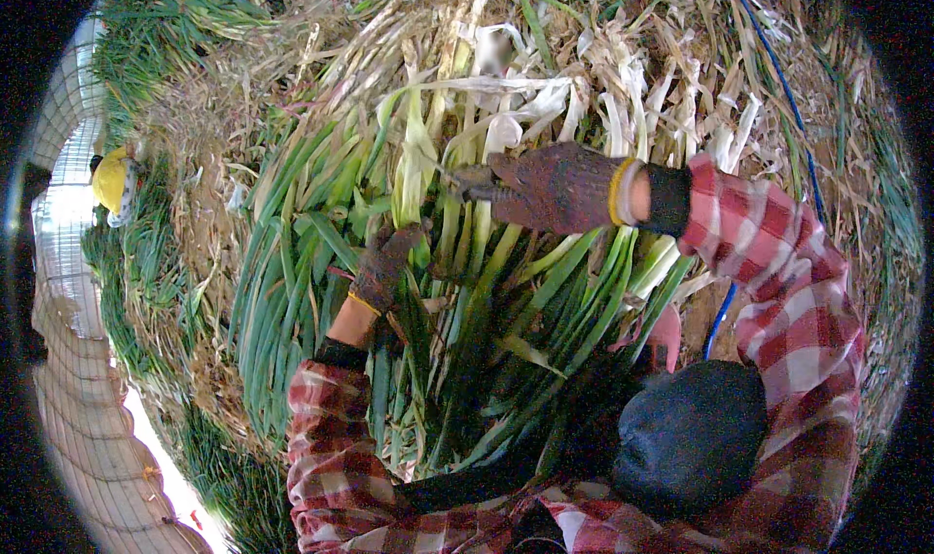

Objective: The person sits on the ground and uses a knife to trim the outer layers and tips of long green leaves. They repeatedly gather sections of the leaves, cut them, and place the trimmed pieces aside.

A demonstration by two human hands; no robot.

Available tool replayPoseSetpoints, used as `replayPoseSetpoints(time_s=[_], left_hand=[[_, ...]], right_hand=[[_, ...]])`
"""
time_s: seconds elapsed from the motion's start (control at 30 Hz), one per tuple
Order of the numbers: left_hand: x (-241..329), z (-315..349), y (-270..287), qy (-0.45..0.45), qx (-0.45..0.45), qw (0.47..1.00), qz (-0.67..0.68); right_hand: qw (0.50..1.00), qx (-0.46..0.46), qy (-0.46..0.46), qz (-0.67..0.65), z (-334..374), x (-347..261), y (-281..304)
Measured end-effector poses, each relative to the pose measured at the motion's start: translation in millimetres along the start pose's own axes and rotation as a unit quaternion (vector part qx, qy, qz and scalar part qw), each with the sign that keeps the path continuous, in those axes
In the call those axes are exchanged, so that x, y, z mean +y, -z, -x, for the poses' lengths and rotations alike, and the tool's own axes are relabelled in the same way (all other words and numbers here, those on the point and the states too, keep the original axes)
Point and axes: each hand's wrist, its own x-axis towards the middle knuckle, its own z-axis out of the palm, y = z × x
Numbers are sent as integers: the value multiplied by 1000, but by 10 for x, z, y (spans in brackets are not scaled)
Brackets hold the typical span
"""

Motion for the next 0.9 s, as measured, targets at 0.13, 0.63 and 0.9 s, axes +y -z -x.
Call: replayPoseSetpoints(time_s=[0.13, 0.63, 0.9], left_hand=[[29, 73, -29, -22, 8, 998, -62], [252, 239, -106, 4, -7, 1000, 13], [447, 314, -361, -37, 41, 956, -289]], right_hand=[[997, -14, -74, 34, -451, 246, -51], [986, 51, -132, 85, -1695, 732, -9], [985, 72, -155, 38, -1455, 1009, -109]])
